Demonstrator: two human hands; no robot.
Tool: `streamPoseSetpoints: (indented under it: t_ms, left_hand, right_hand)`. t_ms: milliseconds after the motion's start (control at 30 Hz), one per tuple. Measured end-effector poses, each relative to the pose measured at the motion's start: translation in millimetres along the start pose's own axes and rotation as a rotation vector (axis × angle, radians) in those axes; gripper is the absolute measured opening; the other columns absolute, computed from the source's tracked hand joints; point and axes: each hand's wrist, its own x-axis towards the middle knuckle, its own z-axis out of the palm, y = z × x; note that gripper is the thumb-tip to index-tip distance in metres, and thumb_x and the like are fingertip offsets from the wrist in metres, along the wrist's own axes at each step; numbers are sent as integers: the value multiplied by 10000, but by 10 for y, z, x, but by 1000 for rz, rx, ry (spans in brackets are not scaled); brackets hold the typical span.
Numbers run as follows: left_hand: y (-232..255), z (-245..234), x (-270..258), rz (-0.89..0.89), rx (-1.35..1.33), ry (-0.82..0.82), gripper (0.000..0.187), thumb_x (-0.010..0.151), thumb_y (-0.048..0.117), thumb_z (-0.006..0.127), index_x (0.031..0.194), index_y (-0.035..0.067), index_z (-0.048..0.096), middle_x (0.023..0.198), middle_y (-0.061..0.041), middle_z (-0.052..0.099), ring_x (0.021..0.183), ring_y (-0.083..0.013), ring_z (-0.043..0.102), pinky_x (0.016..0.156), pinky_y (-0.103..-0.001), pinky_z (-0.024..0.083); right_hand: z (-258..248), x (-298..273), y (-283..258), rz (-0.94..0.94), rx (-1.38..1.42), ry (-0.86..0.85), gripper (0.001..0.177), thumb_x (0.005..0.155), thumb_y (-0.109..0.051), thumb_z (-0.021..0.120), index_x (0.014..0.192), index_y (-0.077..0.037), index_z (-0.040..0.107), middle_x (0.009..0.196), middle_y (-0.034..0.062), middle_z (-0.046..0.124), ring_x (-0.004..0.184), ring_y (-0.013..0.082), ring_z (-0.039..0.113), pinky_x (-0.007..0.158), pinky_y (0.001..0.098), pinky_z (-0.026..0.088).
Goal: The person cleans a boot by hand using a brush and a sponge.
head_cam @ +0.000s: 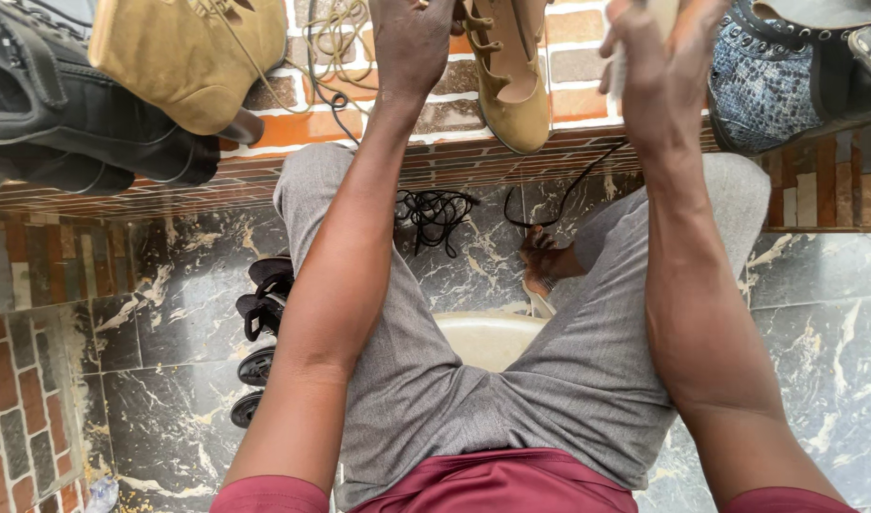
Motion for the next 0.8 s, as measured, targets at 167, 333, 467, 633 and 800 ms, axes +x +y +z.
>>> streamPoseSetpoints:
  t_ms: [167, 333, 467, 633, 800]
  left_hand:
    - [-189, 144, 79, -43, 24, -66, 257, 1050, 203, 613, 890, 21, 699, 745, -59, 726, 690, -164, 743, 691, -360, 628]
    - [-390, 71, 94, -83, 6, -139, 280, 1058, 218, 599, 884, 6, 655, 782, -76, 679, 741, -202, 679, 729, -399, 566]
    - [-525, 26, 81, -2, 129, -97, 302, 1064, 229, 587, 878, -6, 619, 811, -89, 641, 782, -233, 628, 759, -429, 516]
    - [-358, 128, 128, -276, 91, -189, 447, 1084, 372, 496, 880, 13, 669, 809, -61, 678, 765, -190, 654, 791, -392, 581]
    - [38, 230, 183, -370, 149, -201, 349, 930, 375, 743, 957, 33, 681, 800, -102, 735, 736, -202, 764, 703, -412, 634]
  right_hand:
    - [464, -43, -142, 76, -36, -293, 566, 987, -228, 646, 1373, 36, 327, 1203, 252, 577, 837, 196, 669, 594, 283, 608]
    - [724, 313, 134, -65, -335, -141, 365, 1075, -353, 605, 1165, 1, 593, 844, 209, 683, 640, 159, 659, 476, 278, 471]
    - [904, 573, 543, -229, -584, 35, 389, 1122, -411, 601, 1160, -30, 672, 753, 107, 712, 492, 177, 609, 413, 304, 433]
    - [1004, 455, 645, -305, -595, 14, 447, 1169, -382, 539, 1358, 23, 520, 1072, 227, 613, 614, 198, 661, 436, 282, 498]
    - [1048, 397, 553, -292, -546, -94, 437, 1193, -285, 412, 1548, -33, 374, 1442, 273, 440, 785, 258, 706, 529, 289, 627]
